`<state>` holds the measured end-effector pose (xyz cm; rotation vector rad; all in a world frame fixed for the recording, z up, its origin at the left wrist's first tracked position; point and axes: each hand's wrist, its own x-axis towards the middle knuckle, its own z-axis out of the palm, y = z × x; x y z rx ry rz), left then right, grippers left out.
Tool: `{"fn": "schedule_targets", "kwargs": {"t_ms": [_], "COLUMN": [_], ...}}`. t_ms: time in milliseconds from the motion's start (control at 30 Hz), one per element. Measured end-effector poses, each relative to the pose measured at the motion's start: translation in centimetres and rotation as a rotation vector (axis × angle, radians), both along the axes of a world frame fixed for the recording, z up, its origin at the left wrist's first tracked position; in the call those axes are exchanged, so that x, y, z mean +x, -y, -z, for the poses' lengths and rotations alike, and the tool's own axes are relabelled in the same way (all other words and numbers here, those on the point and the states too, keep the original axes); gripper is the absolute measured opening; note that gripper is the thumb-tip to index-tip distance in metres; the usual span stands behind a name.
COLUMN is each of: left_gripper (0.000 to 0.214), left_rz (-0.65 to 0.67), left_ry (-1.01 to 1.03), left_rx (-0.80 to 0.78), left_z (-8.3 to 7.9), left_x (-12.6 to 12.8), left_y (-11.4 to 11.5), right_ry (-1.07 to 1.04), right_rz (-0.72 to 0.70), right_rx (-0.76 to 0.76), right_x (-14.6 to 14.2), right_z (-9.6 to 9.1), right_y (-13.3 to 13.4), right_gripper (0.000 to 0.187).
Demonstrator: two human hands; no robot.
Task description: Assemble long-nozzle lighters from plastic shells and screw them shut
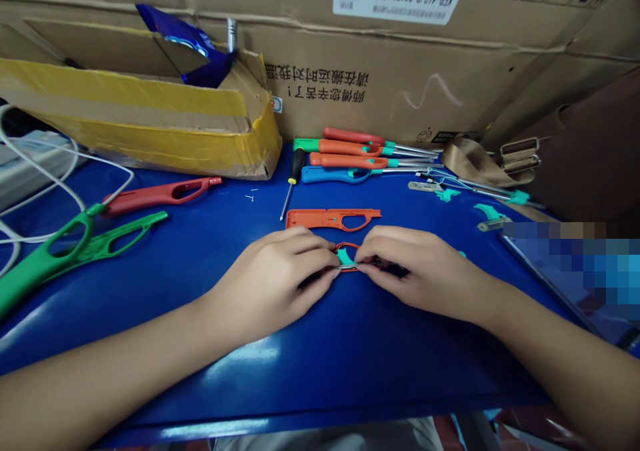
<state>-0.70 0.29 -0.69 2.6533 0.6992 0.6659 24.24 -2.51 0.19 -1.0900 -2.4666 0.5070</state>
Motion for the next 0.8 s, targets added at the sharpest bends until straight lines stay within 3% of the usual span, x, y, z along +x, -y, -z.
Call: {"fn": "schedule_targets", "kwargs": {"t_ms": [200, 567, 800], "left_gripper": [0.014, 0.015, 0.011], "left_rz": [-0.084, -0.058, -0.079], "left_ry": [0.009, 0.024, 0.044], "left_rx": [-0.067, -0.069, -0.117], "left_z": [-0.18, -0.09, 0.02], "left_x": [0.38, 0.37, 0.49], "left_y": [0.31, 0.48, 0.34], "right_ry": [0.008, -0.015, -0.008], "right_rz": [0.008, 0.019, 0.006], "right_rx": [-0.047, -0.126, -0.082], "right_x": [-0.07, -0.34, -0.34], "right_z": [-0.01, -0.48, -0.34], "right_y": [0.26, 0.45, 0.34], "right_gripper": [0.01, 0.007, 0.006]}}
